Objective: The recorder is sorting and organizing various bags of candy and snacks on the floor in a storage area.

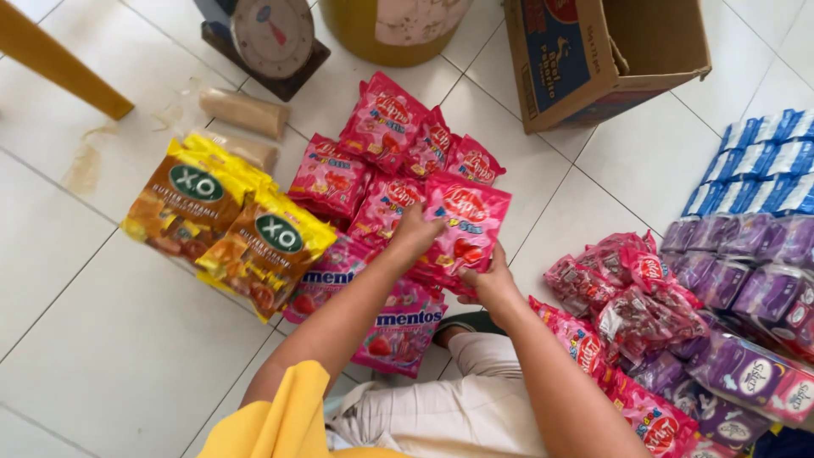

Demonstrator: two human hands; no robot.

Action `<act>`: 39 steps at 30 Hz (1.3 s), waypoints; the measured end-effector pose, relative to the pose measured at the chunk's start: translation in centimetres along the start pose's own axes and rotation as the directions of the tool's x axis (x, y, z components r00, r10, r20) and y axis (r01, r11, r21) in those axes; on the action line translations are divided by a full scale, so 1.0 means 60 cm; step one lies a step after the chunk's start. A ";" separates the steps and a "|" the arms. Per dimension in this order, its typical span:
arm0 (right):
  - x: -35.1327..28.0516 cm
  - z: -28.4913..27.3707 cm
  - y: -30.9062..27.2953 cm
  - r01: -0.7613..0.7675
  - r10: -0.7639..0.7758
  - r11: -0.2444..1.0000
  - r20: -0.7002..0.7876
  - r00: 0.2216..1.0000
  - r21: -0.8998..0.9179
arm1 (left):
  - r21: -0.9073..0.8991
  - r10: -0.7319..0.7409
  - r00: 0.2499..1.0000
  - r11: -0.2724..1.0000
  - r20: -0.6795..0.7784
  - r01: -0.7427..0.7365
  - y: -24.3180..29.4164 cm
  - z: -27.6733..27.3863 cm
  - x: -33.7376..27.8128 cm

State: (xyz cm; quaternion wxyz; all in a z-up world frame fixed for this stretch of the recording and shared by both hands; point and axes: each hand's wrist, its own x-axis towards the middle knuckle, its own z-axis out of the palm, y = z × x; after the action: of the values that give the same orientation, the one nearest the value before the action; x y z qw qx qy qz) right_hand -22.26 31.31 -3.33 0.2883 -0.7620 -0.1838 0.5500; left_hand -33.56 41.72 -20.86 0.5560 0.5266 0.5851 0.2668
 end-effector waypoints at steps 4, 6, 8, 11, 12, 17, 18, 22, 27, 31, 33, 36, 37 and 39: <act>0.092 0.013 -0.012 0.081 -0.081 0.996 -0.024 0.996 0.020 | 0.078 0.022 1.000 0.997 0.004 -0.022 0.012 -0.017 0.062; 0.138 0.024 -0.012 0.070 -0.075 0.995 -0.077 0.994 -0.065 | -0.026 -0.078 0.995 0.996 0.068 0.080 0.047 -0.041 0.075; 0.191 0.029 -0.010 0.208 -0.206 0.977 -0.061 0.977 0.039 | -0.056 -0.019 0.996 0.998 0.088 0.024 0.045 -0.040 0.152; 0.244 0.044 -0.018 0.344 -0.339 0.933 -0.059 0.939 0.104 | 0.012 0.108 0.989 0.994 0.102 -0.110 0.008 -0.031 0.250; 0.258 0.049 -0.027 0.356 -0.353 0.933 -0.056 0.934 0.053 | 0.100 0.184 0.978 0.976 0.099 -0.194 -0.007 -0.027 0.284; 0.318 0.042 0.042 0.274 -0.263 0.950 0.087 0.961 -0.153 | 0.572 0.248 0.969 0.793 0.008 -0.207 -0.006 -0.040 0.238; 0.324 0.041 0.064 0.300 -0.285 0.904 0.095 0.954 -0.305 | 0.775 0.330 0.943 0.583 0.048 -0.244 -0.012 -0.041 0.219; 0.324 0.029 0.091 0.401 -0.387 0.882 0.104 0.916 -0.248 | 0.781 0.174 0.979 0.624 -0.110 -0.023 0.008 -0.044 0.176; 0.309 0.046 0.092 0.301 -0.298 0.847 0.077 0.951 -0.437 | 0.758 0.147 0.981 0.652 -0.130 0.002 -0.055 -0.063 0.212; 0.282 0.050 0.065 0.267 -0.240 0.868 0.116 0.964 -0.418 | 0.753 0.146 0.989 0.653 -0.021 -0.081 -0.040 -0.102 0.236; 0.282 0.046 0.072 0.287 -0.250 0.856 0.141 0.958 -0.430 | 0.777 0.091 0.996 0.626 0.015 -0.069 -0.035 -0.105 0.234; 0.336 0.024 0.116 0.447 -0.409 0.736 0.192 0.892 -0.509 | 0.845 0.342 0.939 0.514 -0.045 -0.147 -0.050 -0.059 0.214; 0.341 0.013 0.122 0.442 -0.408 0.739 0.185 0.894 -0.508 | 0.845 0.344 0.938 0.512 -0.038 -0.154 -0.036 -0.034 0.192; 0.350 -0.007 0.140 0.303 -0.252 0.679 0.176 0.952 -0.669 | 0.774 0.459 0.843 0.410 0.282 -0.482 -0.015 0.017 0.143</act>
State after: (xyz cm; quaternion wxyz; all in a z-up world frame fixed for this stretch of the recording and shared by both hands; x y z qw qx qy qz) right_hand -15.27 37.33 -24.00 0.0585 -0.7577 -0.4978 0.4179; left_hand -31.42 49.01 -25.11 0.1546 0.8681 0.4608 0.1010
